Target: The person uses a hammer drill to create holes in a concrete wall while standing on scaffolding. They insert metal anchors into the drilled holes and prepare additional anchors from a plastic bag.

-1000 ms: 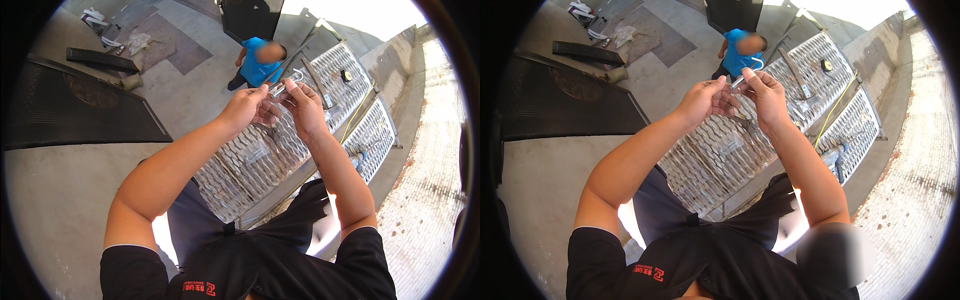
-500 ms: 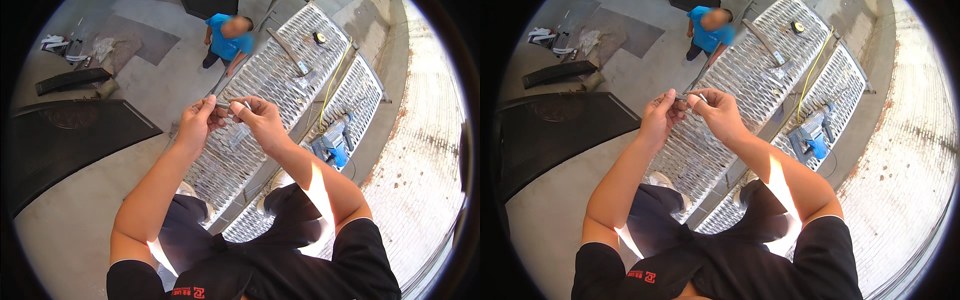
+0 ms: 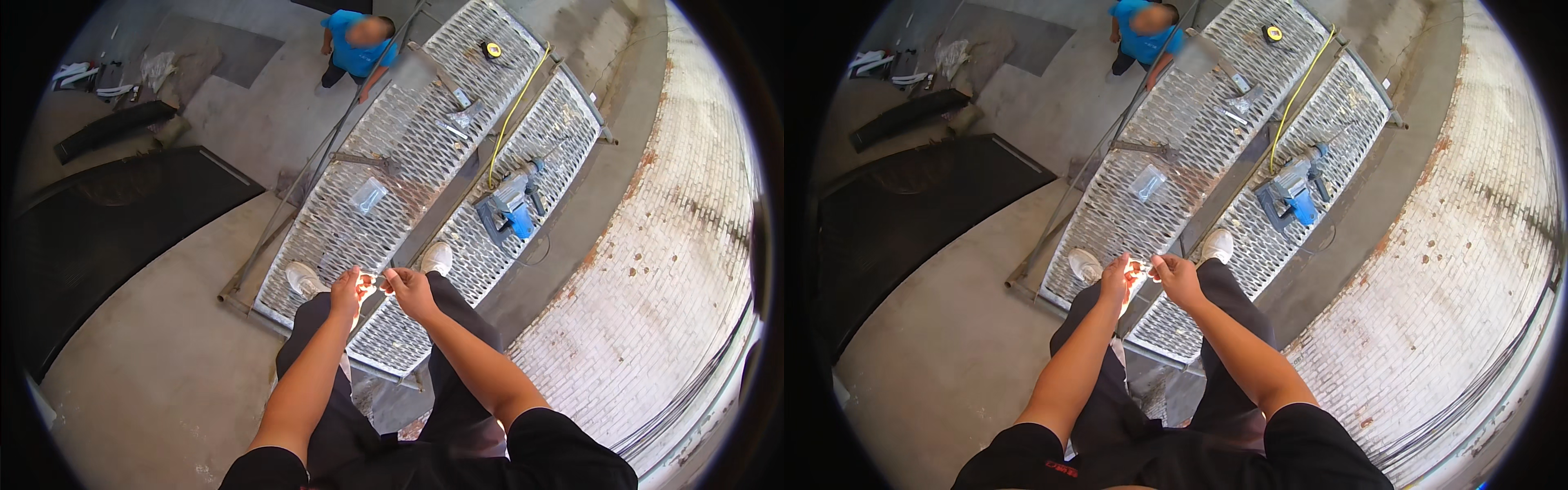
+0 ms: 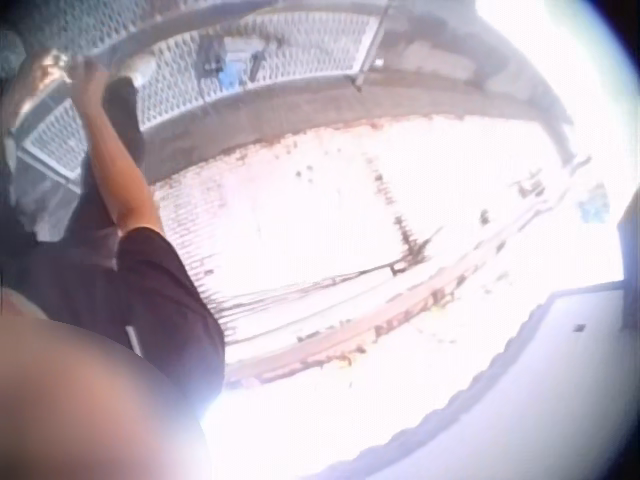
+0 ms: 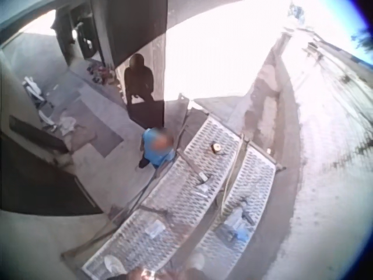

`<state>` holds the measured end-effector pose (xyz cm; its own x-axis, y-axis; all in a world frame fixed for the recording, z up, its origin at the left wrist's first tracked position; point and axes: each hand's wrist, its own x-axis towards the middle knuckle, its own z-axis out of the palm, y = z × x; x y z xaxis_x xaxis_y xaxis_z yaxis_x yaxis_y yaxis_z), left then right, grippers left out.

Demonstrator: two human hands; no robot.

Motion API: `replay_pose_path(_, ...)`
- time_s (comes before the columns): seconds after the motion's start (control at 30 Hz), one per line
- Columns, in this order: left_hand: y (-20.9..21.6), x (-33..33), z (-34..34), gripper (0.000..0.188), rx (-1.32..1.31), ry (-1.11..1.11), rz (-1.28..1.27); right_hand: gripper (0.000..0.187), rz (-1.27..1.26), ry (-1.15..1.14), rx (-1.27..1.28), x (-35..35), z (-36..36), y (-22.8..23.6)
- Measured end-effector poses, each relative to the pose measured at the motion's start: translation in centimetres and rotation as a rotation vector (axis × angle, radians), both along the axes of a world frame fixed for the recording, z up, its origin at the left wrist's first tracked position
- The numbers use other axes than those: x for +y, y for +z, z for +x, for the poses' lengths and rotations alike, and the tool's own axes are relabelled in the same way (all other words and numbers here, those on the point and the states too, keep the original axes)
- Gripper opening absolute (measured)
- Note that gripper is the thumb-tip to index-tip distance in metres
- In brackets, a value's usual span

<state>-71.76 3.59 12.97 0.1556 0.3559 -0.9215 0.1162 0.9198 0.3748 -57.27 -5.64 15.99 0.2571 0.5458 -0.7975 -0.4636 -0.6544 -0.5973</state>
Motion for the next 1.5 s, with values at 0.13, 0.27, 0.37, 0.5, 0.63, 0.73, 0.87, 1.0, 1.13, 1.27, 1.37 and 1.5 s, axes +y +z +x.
replay_pose_path(0.13,8.1,-6.7,-2.9,0.024,0.028,-0.020,-0.168,0.038,-0.100,-0.076,0.152,-6.7,-1.6,6.1)
replay_pose_path(0.27,17.7,-9.3,-2.9,0.023,-0.033,-0.094,-0.281,0.036,-0.076,-0.213,0.421,-11.5,-0.3,14.2)
replay_pose_path(0.37,23.1,-9.9,-1.0,0.023,-0.027,-0.153,-0.307,0.035,-0.037,-0.235,0.479,-13.8,1.4,19.8)
replay_pose_path(0.5,26.6,-10.4,3.1,0.024,-0.030,-0.283,-0.260,0.032,-0.071,-0.137,0.300,-15.8,4.7,24.5)
replay_pose_path(0.63,28.2,-10.5,8.2,0.024,-0.074,-0.360,-0.239,0.033,-0.029,-0.092,0.204,-17.2,9.3,26.8)
replay_pose_path(0.73,29.3,-9.9,12.2,0.025,-0.121,-0.396,-0.240,0.033,0.012,-0.147,0.208,-17.5,12.3,27.9)
replay_pose_path(0.87,30.4,-7.3,17.4,0.025,-0.240,-0.419,-0.235,0.035,0.036,-0.204,0.194,-15.9,15.6,28.7)
replay_pose_path(1.0,30.3,-2.4,22.0,0.026,-0.272,-0.534,-0.181,0.035,0.048,-0.093,0.049,-12.5,19.8,29.1)
replay_pose_path(1.13,27.9,4.6,26.5,0.024,-0.257,-0.586,-0.074,0.033,0.071,-0.121,-0.080,-6.5,25.8,28.5)
replay_pose_path(1.27,25.0,11.8,28.2,0.023,-0.105,-0.568,0.080,0.035,-0.040,-0.132,-0.315,0.5,32.9,28.9)
replay_pose_path(1.37,24.2,17.9,27.7,0.027,-0.035,-0.562,0.125,0.033,0.000,-0.140,-0.394,8.0,38.8,30.1)
replay_pose_path(1.5,24.0,24.1,26.1,0.041,0.064,-0.587,0.124,0.028,0.203,-0.111,-0.675,19.2,47.2,32.6)
